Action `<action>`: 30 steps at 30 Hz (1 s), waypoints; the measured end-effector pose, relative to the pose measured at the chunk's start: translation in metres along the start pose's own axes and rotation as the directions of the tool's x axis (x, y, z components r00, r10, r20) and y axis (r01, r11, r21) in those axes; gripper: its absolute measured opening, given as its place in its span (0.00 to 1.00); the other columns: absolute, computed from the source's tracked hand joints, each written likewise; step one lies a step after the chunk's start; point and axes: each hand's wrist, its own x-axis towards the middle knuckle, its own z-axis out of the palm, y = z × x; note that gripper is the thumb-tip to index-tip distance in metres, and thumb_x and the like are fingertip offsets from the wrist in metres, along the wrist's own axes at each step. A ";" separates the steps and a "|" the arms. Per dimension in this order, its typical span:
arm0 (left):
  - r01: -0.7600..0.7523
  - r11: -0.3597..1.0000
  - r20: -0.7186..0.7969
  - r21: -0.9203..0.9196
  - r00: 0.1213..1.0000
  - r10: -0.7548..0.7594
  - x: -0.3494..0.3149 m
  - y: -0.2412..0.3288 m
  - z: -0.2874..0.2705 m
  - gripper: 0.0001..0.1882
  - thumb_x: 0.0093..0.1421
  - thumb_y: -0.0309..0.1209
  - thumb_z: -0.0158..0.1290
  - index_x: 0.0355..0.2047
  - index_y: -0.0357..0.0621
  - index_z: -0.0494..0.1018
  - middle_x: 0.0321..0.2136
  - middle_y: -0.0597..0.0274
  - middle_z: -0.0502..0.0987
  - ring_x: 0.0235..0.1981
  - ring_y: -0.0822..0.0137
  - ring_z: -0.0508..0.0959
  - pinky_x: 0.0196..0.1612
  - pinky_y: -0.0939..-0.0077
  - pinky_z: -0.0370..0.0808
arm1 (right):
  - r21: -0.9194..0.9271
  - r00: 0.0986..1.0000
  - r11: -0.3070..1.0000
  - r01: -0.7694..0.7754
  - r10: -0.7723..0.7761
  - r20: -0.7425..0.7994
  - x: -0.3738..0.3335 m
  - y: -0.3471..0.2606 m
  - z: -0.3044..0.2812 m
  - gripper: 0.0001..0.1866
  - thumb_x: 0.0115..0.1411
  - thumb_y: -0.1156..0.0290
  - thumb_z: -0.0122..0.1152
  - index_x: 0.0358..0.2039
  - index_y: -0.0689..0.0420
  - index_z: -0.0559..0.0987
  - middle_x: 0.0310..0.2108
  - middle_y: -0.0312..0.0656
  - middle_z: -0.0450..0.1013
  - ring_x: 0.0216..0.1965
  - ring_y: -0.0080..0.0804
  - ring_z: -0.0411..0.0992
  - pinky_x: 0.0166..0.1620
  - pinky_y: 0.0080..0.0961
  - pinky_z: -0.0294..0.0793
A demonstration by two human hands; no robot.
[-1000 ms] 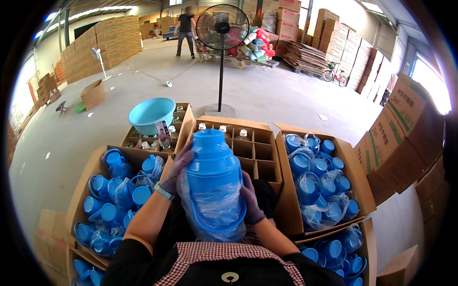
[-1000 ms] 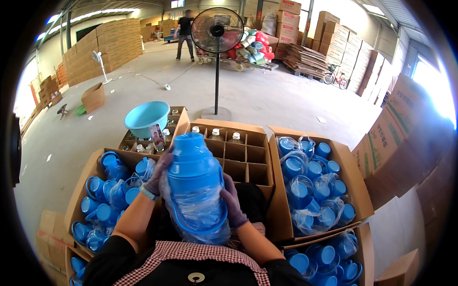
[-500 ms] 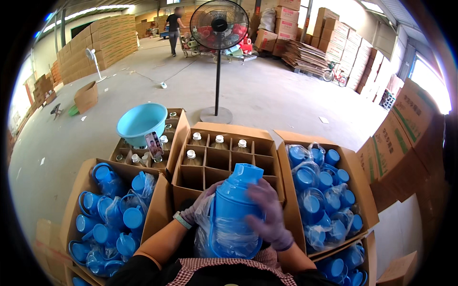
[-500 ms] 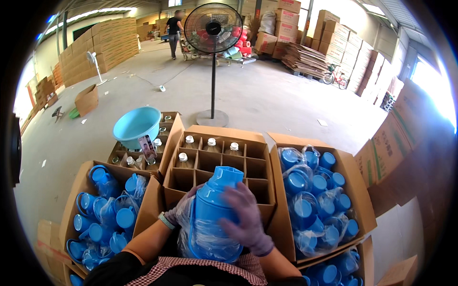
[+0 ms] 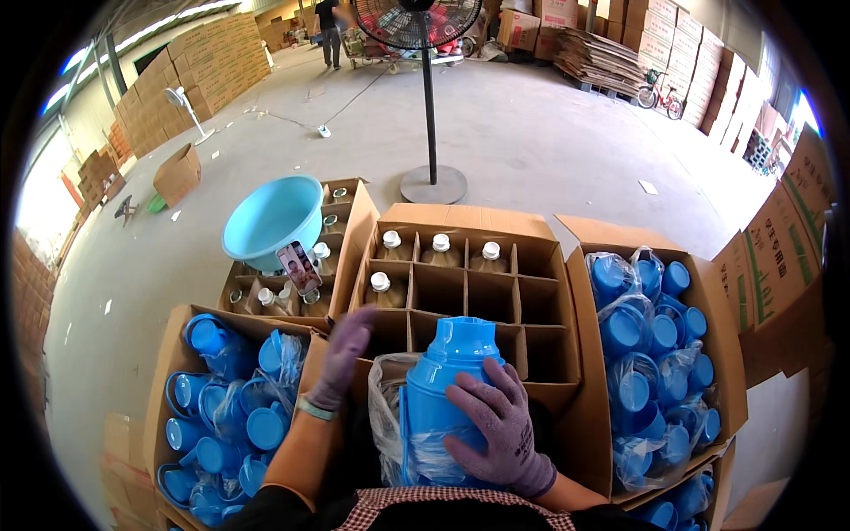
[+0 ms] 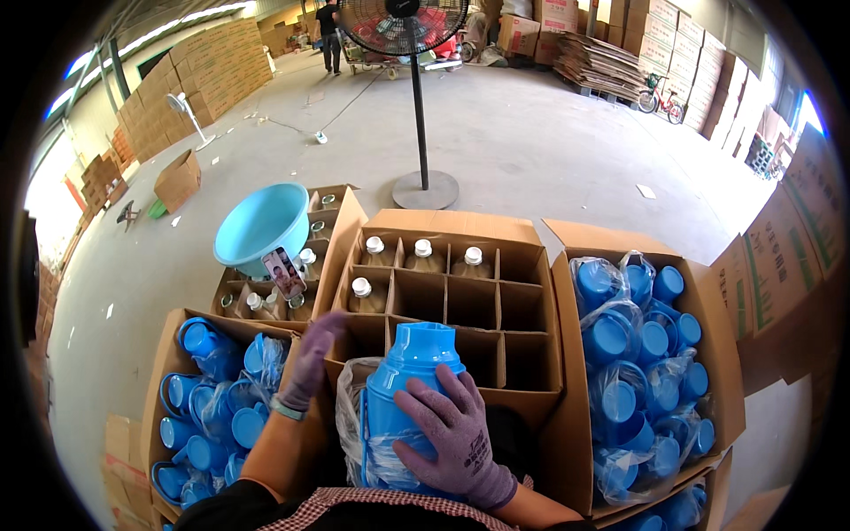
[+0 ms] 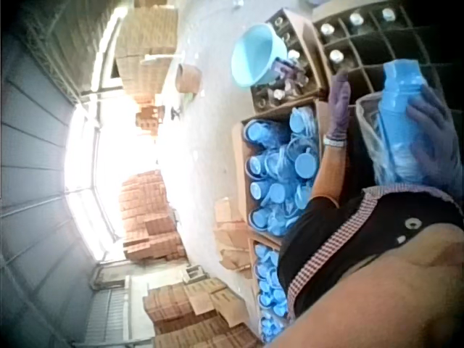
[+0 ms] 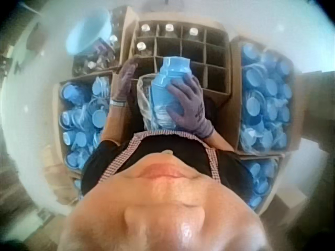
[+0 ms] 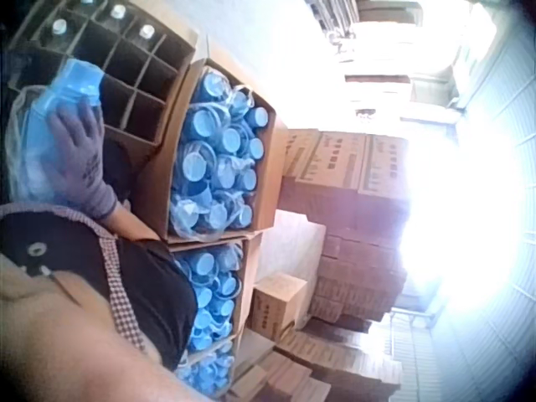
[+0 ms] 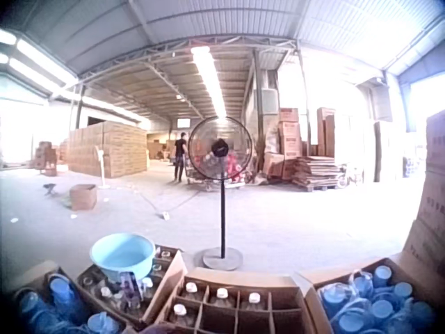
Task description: The person assembles thermoses by inserting metallic liners into blue plastic casings, attaching the lids, and placing the finished items back into a cardboard box.
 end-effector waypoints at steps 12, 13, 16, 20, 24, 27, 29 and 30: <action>-0.769 0.630 0.540 0.110 0.578 0.612 -0.039 0.104 0.049 0.42 0.70 0.57 0.47 0.69 0.31 0.62 0.66 0.41 0.67 0.70 0.49 0.66 0.74 0.51 0.56 | 0.578 0.795 0.640 -0.507 0.605 0.027 -0.049 0.120 0.020 0.24 0.67 0.62 0.59 0.58 0.63 0.79 0.56 0.53 0.76 0.61 0.48 0.73 0.67 0.42 0.68; -0.554 0.825 0.390 0.113 0.788 0.476 -0.044 0.098 0.053 0.45 0.69 0.60 0.46 0.69 0.30 0.62 0.66 0.39 0.68 0.70 0.47 0.65 0.74 0.51 0.54 | 0.595 0.825 0.713 -0.370 0.546 -0.142 -0.040 0.105 0.016 0.23 0.69 0.62 0.56 0.58 0.63 0.78 0.57 0.53 0.76 0.62 0.48 0.73 0.68 0.42 0.68; 0.100 0.979 0.058 -0.177 0.994 -0.091 -0.042 0.044 0.053 0.44 0.67 0.64 0.46 0.63 0.33 0.72 0.67 0.38 0.68 0.71 0.42 0.63 0.75 0.45 0.48 | 0.323 0.939 0.942 0.084 0.034 -0.343 -0.002 0.026 0.011 0.23 0.74 0.62 0.47 0.61 0.62 0.78 0.60 0.54 0.74 0.65 0.45 0.71 0.66 0.40 0.70; -0.523 0.846 0.393 0.105 0.803 0.448 -0.048 0.100 0.061 0.46 0.67 0.65 0.43 0.64 0.32 0.70 0.69 0.36 0.63 0.70 0.40 0.66 0.75 0.50 0.51 | 0.593 0.724 0.436 -0.677 0.539 0.430 -0.024 0.092 -0.003 0.30 0.72 0.57 0.47 0.68 0.62 0.69 0.70 0.58 0.63 0.73 0.51 0.60 0.73 0.43 0.59; -0.326 0.940 0.213 0.097 0.930 0.301 -0.054 0.071 0.052 0.43 0.68 0.63 0.44 0.63 0.33 0.72 0.66 0.37 0.68 0.67 0.43 0.70 0.75 0.49 0.49 | 0.380 0.947 0.925 0.001 0.121 -0.298 -0.011 0.059 0.012 0.27 0.77 0.60 0.41 0.69 0.61 0.69 0.63 0.59 0.72 0.66 0.48 0.70 0.69 0.43 0.66; -0.303 0.949 0.096 0.087 0.951 0.295 -0.055 0.084 0.074 0.41 0.68 0.63 0.44 0.60 0.33 0.75 0.64 0.39 0.72 0.67 0.45 0.71 0.75 0.48 0.48 | 0.389 0.910 0.823 -0.415 0.385 0.156 -0.012 0.081 0.011 0.32 0.77 0.52 0.39 0.69 0.65 0.67 0.67 0.57 0.67 0.69 0.50 0.64 0.71 0.43 0.61; -0.612 0.791 0.406 -0.002 0.722 0.560 -0.052 0.098 0.067 0.42 0.69 0.63 0.44 0.63 0.33 0.72 0.66 0.39 0.69 0.68 0.46 0.69 0.75 0.47 0.48 | 0.405 0.751 0.633 -0.660 0.542 0.377 -0.022 0.108 0.015 0.36 0.76 0.48 0.40 0.69 0.67 0.66 0.70 0.57 0.63 0.72 0.51 0.60 0.73 0.43 0.57; -0.725 0.682 0.518 -0.092 0.550 0.655 -0.051 0.098 0.064 0.43 0.69 0.63 0.43 0.64 0.33 0.70 0.67 0.39 0.68 0.69 0.46 0.68 0.75 0.47 0.48 | 0.433 0.746 0.607 -0.666 0.545 0.383 -0.020 0.108 0.013 0.37 0.75 0.46 0.40 0.70 0.67 0.65 0.71 0.57 0.62 0.73 0.52 0.58 0.74 0.43 0.56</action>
